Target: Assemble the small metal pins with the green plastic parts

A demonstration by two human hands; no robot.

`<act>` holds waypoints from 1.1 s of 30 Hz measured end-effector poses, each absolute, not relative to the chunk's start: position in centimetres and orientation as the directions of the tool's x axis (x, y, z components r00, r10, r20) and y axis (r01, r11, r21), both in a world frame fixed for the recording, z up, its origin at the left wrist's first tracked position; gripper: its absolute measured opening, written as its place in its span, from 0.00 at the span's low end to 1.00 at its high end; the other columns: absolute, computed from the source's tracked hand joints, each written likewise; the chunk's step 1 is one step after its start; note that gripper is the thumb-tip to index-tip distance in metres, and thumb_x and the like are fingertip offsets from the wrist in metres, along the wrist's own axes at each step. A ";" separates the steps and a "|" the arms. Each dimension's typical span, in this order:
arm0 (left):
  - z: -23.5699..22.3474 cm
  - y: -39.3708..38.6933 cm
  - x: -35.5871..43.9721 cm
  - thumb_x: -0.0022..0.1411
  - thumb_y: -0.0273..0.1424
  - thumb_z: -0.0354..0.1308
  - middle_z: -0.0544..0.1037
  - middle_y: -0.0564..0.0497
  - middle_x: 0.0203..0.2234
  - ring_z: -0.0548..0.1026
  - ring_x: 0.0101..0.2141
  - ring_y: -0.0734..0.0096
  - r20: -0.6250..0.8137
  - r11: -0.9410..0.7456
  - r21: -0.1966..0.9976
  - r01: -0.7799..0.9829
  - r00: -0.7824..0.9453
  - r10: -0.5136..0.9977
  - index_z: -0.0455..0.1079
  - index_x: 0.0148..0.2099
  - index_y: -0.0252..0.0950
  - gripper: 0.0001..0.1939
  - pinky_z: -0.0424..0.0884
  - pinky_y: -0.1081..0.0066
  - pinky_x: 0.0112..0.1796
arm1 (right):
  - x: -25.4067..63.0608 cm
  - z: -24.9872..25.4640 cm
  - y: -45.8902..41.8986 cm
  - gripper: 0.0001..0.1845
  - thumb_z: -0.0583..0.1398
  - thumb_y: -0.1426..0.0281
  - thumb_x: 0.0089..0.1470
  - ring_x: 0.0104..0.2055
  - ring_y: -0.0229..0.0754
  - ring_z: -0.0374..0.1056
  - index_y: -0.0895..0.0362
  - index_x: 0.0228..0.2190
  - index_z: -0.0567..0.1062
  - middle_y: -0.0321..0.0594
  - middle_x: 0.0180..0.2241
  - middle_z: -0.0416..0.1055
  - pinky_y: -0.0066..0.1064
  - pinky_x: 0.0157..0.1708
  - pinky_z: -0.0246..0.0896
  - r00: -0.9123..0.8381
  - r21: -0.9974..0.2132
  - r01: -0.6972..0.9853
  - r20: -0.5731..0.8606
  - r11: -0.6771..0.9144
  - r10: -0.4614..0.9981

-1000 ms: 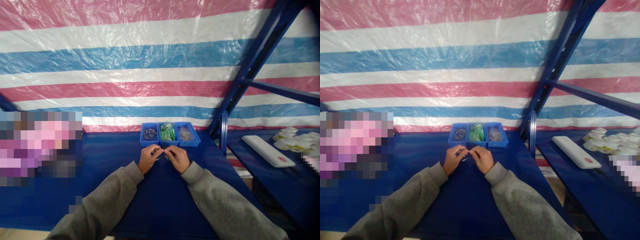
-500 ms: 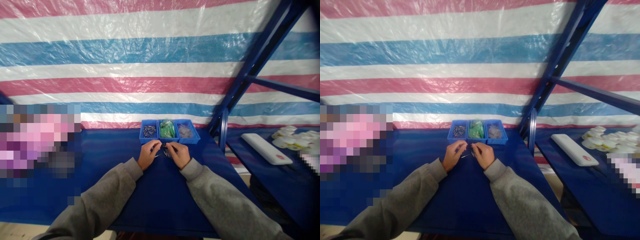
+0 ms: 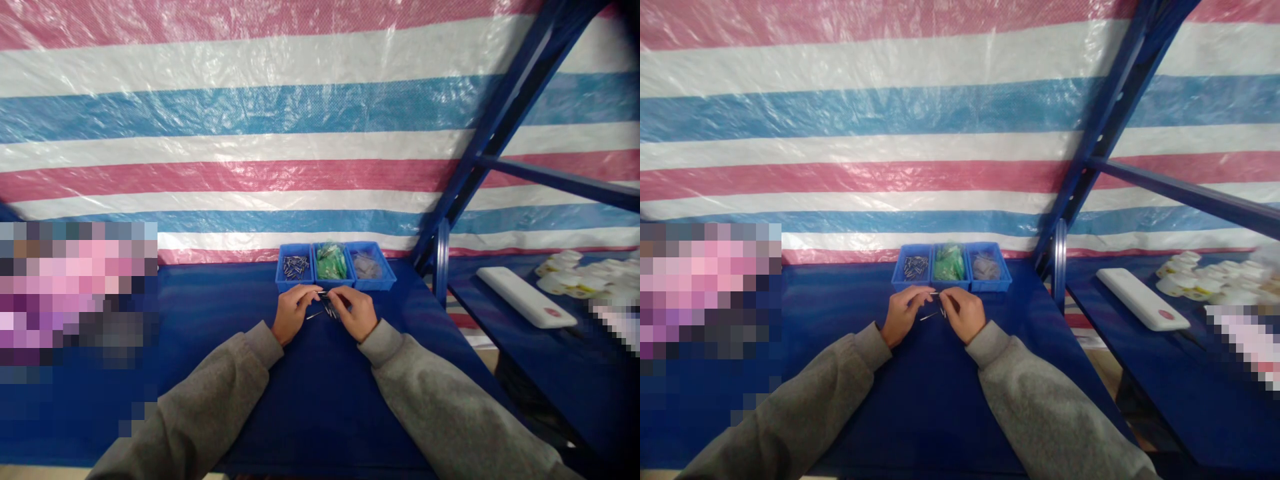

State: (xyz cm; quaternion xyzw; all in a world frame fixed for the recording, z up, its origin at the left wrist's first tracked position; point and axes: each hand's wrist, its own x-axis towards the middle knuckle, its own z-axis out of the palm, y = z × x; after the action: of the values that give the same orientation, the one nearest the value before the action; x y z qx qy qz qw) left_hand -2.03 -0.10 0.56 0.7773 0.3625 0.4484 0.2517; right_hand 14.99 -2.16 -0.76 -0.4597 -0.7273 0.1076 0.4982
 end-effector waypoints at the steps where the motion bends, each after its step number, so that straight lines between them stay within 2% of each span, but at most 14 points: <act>1: 0.5 -0.1 -2.0 0.64 0.35 0.46 0.74 0.51 0.26 0.70 0.26 0.75 0.491 -0.592 0.737 0.327 0.343 0.801 0.70 0.42 0.34 0.14 0.67 0.74 0.33 | 14.9 -0.8 -2.2 0.13 0.52 0.64 0.57 0.29 0.39 0.68 0.57 0.30 0.73 0.40 0.28 0.73 0.28 0.30 0.61 -0.099 -0.617 0.555 0.616 0.557 0.781; 8: 0.5 -0.4 -2.1 0.65 0.35 0.45 0.69 0.55 0.20 0.66 0.22 0.78 0.405 -0.523 0.818 0.238 0.408 0.818 0.62 0.47 0.33 0.13 0.64 0.78 0.27 | 14.8 -1.0 -2.2 0.10 0.54 0.64 0.55 0.24 0.36 0.65 0.57 0.36 0.71 0.37 0.24 0.69 0.27 0.26 0.61 -0.082 -0.645 0.552 0.589 0.529 0.804; 13: 0.6 -0.5 -1.9 0.64 0.36 0.46 0.70 0.53 0.21 0.67 0.22 0.78 0.392 -0.517 0.818 0.253 0.412 0.823 0.64 0.46 0.33 0.14 0.64 0.77 0.27 | 15.0 -0.8 -2.3 0.11 0.51 0.66 0.58 0.28 0.37 0.66 0.56 0.32 0.71 0.39 0.28 0.70 0.28 0.30 0.61 -0.141 -0.615 0.530 0.615 0.584 0.775; 17: 0.6 -0.5 -1.8 0.64 0.36 0.45 0.71 0.53 0.22 0.67 0.22 0.78 0.395 -0.523 0.811 0.264 0.412 0.821 0.67 0.43 0.33 0.14 0.65 0.77 0.27 | 15.0 -0.5 -2.4 0.12 0.52 0.63 0.57 0.27 0.38 0.65 0.56 0.32 0.71 0.39 0.27 0.70 0.28 0.29 0.60 -0.129 -0.620 0.530 0.615 0.578 0.778; 19: 0.7 -0.4 -1.9 0.64 0.36 0.45 0.71 0.53 0.21 0.67 0.22 0.78 0.393 -0.524 0.806 0.276 0.412 0.822 0.68 0.41 0.33 0.14 0.65 0.78 0.27 | 14.9 -0.4 -2.5 0.14 0.51 0.62 0.57 0.26 0.37 0.64 0.56 0.30 0.71 0.39 0.26 0.69 0.28 0.28 0.59 -0.133 -0.615 0.537 0.614 0.577 0.778; 24: 0.8 -0.4 -2.0 0.63 0.37 0.47 0.69 0.55 0.16 0.66 0.20 0.79 0.394 -0.551 0.746 0.375 0.419 0.818 0.66 0.24 0.32 0.19 0.63 0.78 0.27 | 14.9 -0.2 -2.7 0.20 0.48 0.62 0.59 0.22 0.35 0.60 0.56 0.20 0.67 0.36 0.19 0.63 0.27 0.26 0.55 -0.217 -0.560 0.578 0.596 0.593 0.773; 28: 1.0 -0.6 -1.9 0.62 0.36 0.49 0.73 0.52 0.24 0.69 0.26 0.76 0.467 -0.593 0.702 0.394 0.374 0.801 0.70 0.31 0.33 0.14 0.64 0.76 0.30 | 15.0 -0.2 -2.6 0.22 0.47 0.63 0.60 0.21 0.35 0.59 0.56 0.17 0.64 0.35 0.17 0.61 0.27 0.26 0.54 -0.214 -0.545 0.602 0.595 0.584 0.775; 30: 1.1 -0.6 -1.8 0.62 0.36 0.50 0.74 0.50 0.26 0.69 0.28 0.74 0.498 -0.612 0.687 0.391 0.360 0.789 0.70 0.33 0.33 0.13 0.64 0.75 0.31 | 15.0 -0.3 -2.5 0.20 0.47 0.63 0.60 0.23 0.35 0.61 0.57 0.20 0.67 0.36 0.19 0.65 0.27 0.27 0.56 -0.201 -0.567 0.586 0.590 0.579 0.782; 33: 1.0 -0.6 -1.9 0.62 0.36 0.49 0.72 0.51 0.23 0.68 0.26 0.75 0.500 -0.606 0.682 0.410 0.344 0.795 0.69 0.30 0.33 0.14 0.64 0.76 0.29 | 15.0 -0.5 -2.4 0.15 0.50 0.62 0.58 0.25 0.36 0.64 0.57 0.29 0.71 0.38 0.24 0.69 0.27 0.28 0.59 -0.175 -0.610 0.548 0.586 0.573 0.791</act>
State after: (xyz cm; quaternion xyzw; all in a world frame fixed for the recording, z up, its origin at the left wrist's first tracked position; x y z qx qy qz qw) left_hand -1.88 -0.60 0.99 0.7880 0.3824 0.4265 0.2255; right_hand 15.00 -2.40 -0.48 -0.4433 -0.7551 0.1310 0.4648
